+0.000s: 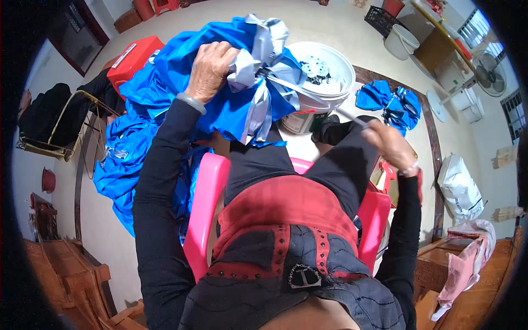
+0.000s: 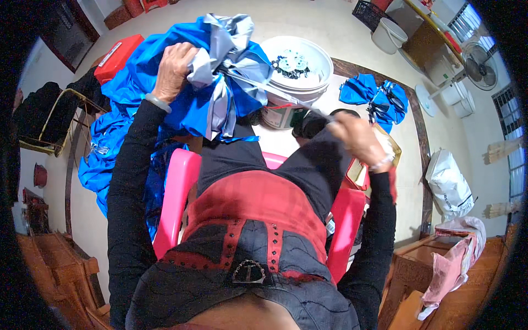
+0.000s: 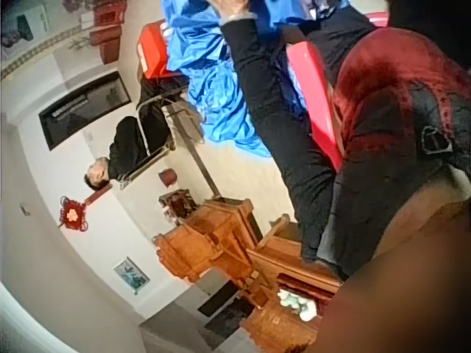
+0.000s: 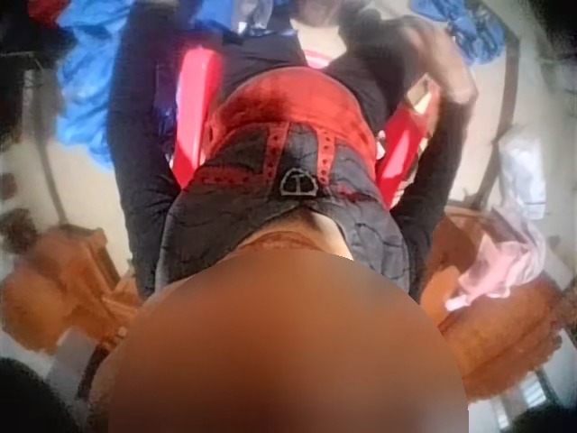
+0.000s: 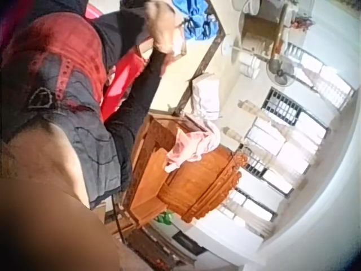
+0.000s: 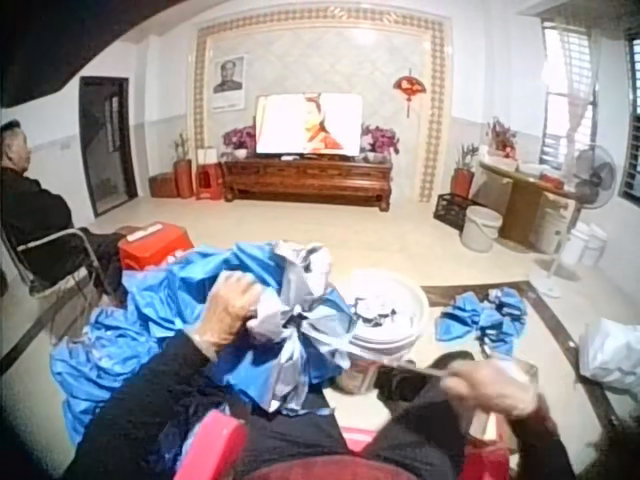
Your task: Assembling umbrellas by attaching the canopy fabric to the frame and folding them into a compact state.
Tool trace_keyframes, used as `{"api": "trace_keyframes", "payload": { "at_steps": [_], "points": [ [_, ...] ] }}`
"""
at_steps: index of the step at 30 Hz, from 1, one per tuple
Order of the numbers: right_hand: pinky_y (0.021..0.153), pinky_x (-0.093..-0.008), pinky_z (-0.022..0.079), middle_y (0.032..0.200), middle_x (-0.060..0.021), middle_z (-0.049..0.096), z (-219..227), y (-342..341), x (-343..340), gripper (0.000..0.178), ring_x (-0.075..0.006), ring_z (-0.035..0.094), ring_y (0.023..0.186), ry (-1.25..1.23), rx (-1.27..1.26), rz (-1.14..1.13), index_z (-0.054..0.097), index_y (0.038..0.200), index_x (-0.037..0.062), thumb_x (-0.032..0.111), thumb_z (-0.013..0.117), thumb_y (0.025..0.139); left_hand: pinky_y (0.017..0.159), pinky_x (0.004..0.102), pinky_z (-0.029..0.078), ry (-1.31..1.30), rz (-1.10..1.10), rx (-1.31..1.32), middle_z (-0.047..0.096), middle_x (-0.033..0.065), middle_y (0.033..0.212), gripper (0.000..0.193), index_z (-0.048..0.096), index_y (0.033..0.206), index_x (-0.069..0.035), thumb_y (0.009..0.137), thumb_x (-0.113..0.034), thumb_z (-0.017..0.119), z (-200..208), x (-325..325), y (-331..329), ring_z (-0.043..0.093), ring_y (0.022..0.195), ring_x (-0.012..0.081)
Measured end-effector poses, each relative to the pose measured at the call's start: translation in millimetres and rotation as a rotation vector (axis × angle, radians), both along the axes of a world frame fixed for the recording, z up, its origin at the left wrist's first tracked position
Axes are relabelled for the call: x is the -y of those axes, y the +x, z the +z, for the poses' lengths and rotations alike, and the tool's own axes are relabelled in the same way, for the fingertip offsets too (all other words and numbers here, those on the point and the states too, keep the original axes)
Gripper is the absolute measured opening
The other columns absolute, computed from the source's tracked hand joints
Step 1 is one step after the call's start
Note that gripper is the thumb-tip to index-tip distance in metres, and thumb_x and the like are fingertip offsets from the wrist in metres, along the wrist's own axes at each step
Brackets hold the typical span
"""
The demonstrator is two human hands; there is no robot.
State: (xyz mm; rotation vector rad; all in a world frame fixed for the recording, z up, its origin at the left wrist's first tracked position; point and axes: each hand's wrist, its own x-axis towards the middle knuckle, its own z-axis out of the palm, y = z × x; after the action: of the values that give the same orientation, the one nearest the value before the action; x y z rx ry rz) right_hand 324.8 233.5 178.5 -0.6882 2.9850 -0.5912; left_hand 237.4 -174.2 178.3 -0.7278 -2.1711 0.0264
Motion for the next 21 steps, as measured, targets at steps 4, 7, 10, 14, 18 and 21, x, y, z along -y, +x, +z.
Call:
{"api": "trace_keyframes", "payload": {
  "at_steps": [4,7,10,14,18,21],
  "points": [
    [0.056,-0.0349,0.042,0.064,-0.0130,0.053,-31,-16,70,0.017,-0.0238,0.053,0.059,-0.252,0.129,0.228,0.054,0.093,0.0023,0.018,0.050,0.086,0.086,0.0359,0.039,-0.051,-0.105,-0.115,0.056,0.0046,0.090,0.023,0.057,0.094,-0.011,0.072,-0.010,0.055,12,-38,3,0.055,0.089,0.0210],
    [0.048,-0.0272,0.039,0.062,-0.0042,0.053,-34,-39,96,0.022,-0.0131,0.052,0.055,-0.607,0.135,0.202,0.055,0.098,0.0023,0.021,0.052,0.086,0.093,0.0390,0.035,-0.001,-0.099,-0.145,0.056,0.0076,0.102,0.031,0.056,0.105,-0.011,0.074,-0.009,0.054,12,-66,12,0.053,0.099,0.0235],
    [0.036,-0.0197,0.030,0.057,0.0018,0.045,-22,-73,98,0.020,-0.0049,0.039,0.044,-0.905,0.458,-0.181,0.054,0.082,0.0058,0.025,0.055,0.087,0.092,0.0398,0.036,0.253,-0.122,-0.053,0.052,0.0138,0.110,0.041,0.051,0.115,-0.006,0.075,-0.005,0.053,8,-78,22,0.049,0.105,0.0289],
    [0.034,-0.0200,0.022,0.058,0.0033,0.038,-17,-119,103,0.014,-0.0049,0.028,0.041,-1.629,0.722,-0.227,0.048,0.088,0.0053,0.019,0.047,0.090,0.084,0.0391,0.042,0.683,-0.329,0.533,0.056,0.0169,0.098,0.034,0.049,0.115,0.000,0.082,-0.007,0.050,-25,-103,64,0.055,0.094,0.0313],
    [0.034,-0.0223,0.022,0.056,0.0030,0.037,-38,-133,102,0.018,-0.0062,0.028,0.040,-1.959,0.636,-0.352,0.049,0.088,0.0051,0.023,0.044,0.092,0.070,0.0305,0.049,1.499,-0.655,1.948,0.059,0.0113,0.095,0.038,0.049,0.110,0.004,0.092,-0.029,0.046,-54,-138,93,0.059,0.086,0.0196],
    [0.036,-0.0220,0.022,0.056,0.0037,0.033,-49,-141,89,0.023,-0.0064,0.027,0.041,-2.187,0.676,-0.211,0.050,0.092,0.0032,0.025,0.043,0.093,0.048,0.0209,0.040,1.651,-0.761,2.117,0.057,0.0062,0.080,0.038,0.048,0.112,0.005,0.093,-0.028,0.045,-42,-145,102,0.050,0.059,0.0102]
  ]
}}
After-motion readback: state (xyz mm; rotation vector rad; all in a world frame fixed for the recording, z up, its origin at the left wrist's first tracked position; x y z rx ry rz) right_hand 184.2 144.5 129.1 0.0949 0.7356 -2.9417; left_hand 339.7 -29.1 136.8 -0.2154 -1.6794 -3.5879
